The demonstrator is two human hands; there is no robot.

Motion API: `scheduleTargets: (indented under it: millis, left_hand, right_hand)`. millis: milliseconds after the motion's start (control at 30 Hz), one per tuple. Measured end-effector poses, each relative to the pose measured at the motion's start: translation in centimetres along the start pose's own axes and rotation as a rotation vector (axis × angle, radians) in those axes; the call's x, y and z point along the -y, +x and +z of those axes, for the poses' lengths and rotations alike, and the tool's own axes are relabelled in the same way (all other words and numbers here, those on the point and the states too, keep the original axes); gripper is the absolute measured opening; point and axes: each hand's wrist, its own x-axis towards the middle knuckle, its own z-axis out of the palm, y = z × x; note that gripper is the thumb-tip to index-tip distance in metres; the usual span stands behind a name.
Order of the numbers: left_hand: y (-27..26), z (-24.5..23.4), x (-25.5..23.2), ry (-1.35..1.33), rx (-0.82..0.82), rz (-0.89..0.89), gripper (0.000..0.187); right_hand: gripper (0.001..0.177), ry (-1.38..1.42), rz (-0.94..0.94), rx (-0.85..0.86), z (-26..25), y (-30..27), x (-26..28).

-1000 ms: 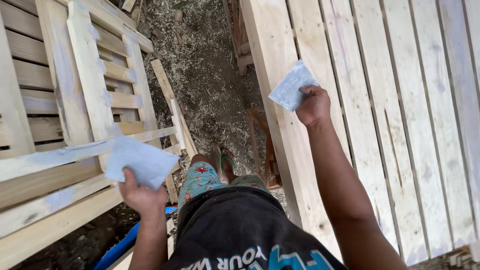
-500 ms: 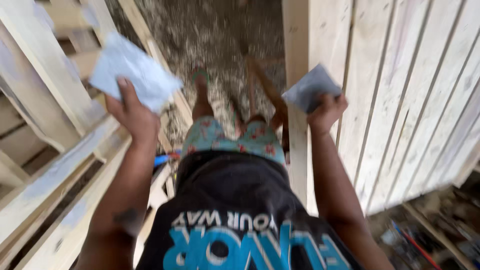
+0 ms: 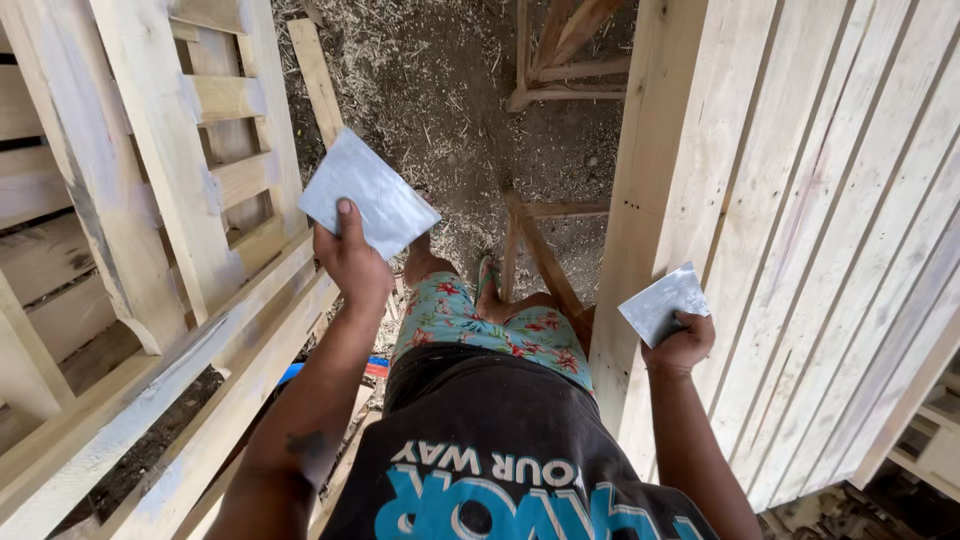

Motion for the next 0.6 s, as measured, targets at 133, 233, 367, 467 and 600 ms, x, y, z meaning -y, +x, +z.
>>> scheduleTargets:
  millis: [133,233,367,467,600]
  left_hand:
    - [2.0,1.0,1.1,-0.079,0.001,-0.022,0.035]
    - [2.2,1.8,2.1,-0.154,0.017,-0.101,0.036]
    - [1.7,3.1,3.0,-0.063,0.059,-0.134,0.036]
    - [1.9,4.4,3.5,0.014,0.125,-0.168,0.035]
    - [2.8,7.3,3.6,0.031,0.199,-0.158,0.034]
  right_hand:
    - [0.046,0.036,-0.161,0.065,-1.7,-0.1,-0.6]
    - [0.044,-0.048,-0.205,-0.109,-2.4,0.2,-1.6]
    - [0.042,-0.010,-0.178,-0.153,-2.7,0.3,-2.3]
    - [0.040,0.039,-0.164,-0.160,-3.2,-0.1,-2.4]
    - [0.038,-0.054,-0.219,-0.202,-3.8,0.2,-2.7]
